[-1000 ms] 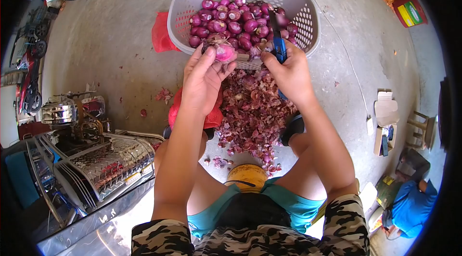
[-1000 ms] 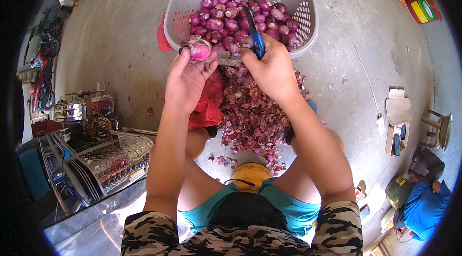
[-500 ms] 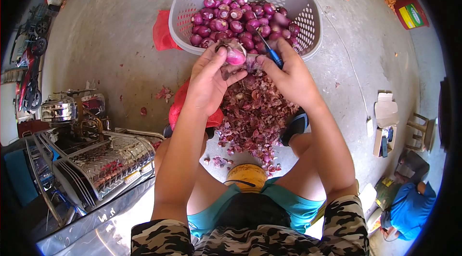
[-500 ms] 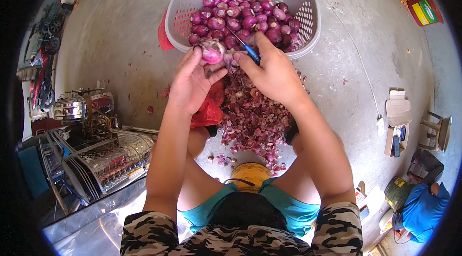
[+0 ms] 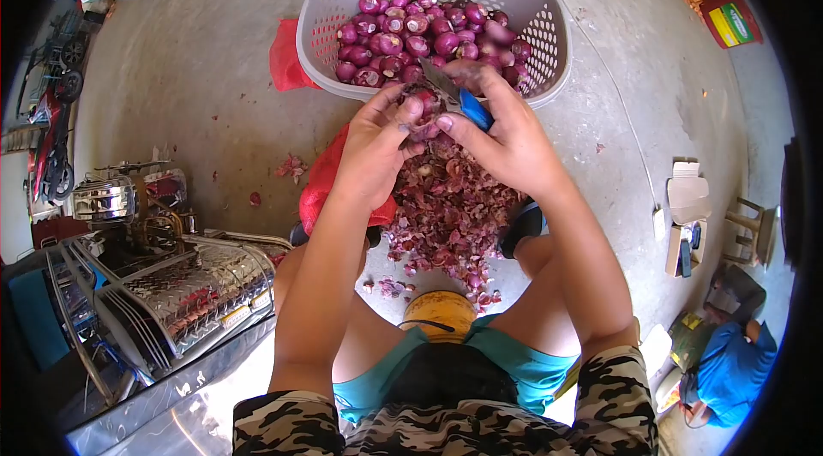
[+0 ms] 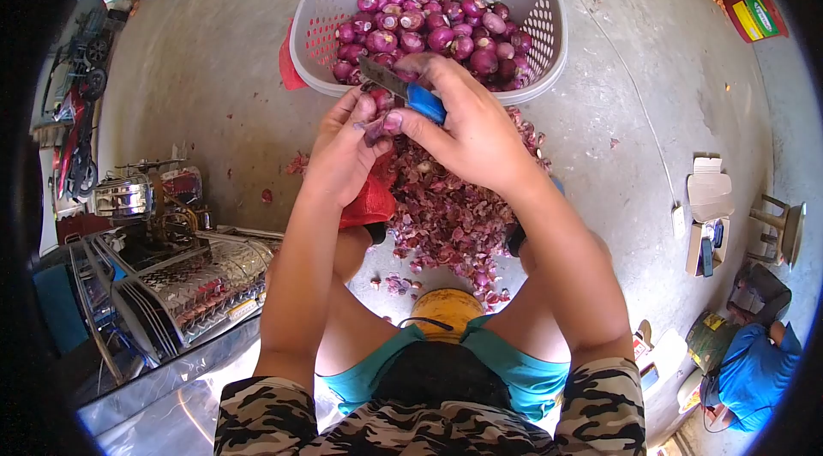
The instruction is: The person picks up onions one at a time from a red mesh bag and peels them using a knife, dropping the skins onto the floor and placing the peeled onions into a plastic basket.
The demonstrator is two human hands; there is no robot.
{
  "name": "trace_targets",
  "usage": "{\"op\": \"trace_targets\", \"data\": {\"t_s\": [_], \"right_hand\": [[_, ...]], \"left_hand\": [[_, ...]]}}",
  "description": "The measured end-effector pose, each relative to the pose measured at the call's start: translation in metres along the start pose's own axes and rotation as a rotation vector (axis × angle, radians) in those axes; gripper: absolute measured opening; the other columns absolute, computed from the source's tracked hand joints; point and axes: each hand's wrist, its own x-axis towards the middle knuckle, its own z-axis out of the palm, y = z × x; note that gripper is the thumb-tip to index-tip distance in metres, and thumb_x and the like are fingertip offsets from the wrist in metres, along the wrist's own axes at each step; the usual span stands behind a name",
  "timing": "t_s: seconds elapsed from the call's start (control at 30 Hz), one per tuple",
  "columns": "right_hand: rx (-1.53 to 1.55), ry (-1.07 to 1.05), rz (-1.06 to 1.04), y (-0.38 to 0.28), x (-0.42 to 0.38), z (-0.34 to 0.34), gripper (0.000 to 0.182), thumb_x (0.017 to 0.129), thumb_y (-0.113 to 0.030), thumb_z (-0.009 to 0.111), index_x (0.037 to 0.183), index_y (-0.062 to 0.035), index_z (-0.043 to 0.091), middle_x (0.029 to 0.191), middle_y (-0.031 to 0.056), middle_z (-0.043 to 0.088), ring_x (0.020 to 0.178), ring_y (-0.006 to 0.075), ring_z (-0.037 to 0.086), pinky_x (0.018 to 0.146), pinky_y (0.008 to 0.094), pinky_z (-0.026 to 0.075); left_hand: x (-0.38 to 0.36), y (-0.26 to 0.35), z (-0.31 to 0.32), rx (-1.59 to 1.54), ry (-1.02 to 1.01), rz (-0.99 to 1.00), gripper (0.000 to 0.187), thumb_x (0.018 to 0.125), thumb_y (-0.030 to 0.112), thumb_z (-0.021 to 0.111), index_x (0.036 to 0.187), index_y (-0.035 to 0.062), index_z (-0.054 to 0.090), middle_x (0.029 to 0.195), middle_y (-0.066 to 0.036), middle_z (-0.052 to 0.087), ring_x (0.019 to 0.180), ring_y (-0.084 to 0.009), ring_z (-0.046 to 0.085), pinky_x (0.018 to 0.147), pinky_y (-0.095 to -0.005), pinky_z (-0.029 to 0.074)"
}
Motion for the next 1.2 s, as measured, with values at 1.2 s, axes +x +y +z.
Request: {"op": "trace_targets", "data": {"t_s": [1.2], "right_hand": [[0.39,-0.402,0.424,-0.008,0.0,-0.024,0.029,0.092,-0.023,0.055,0.11,-0.0004,0.056,0.085,0.0179,0.06,0.071,0.0257,0.059,0.067,0.0352,0.048]], "left_hand": [[-0.001,0.012,-0.01,0.094,-0.014,0.059,0.051,0.081,0.023,0.072,0.123,0.0023,0.051,0.1,-0.003,0.064,0.087,-0.009,0.059,0.067,-0.023,0.045]]}}
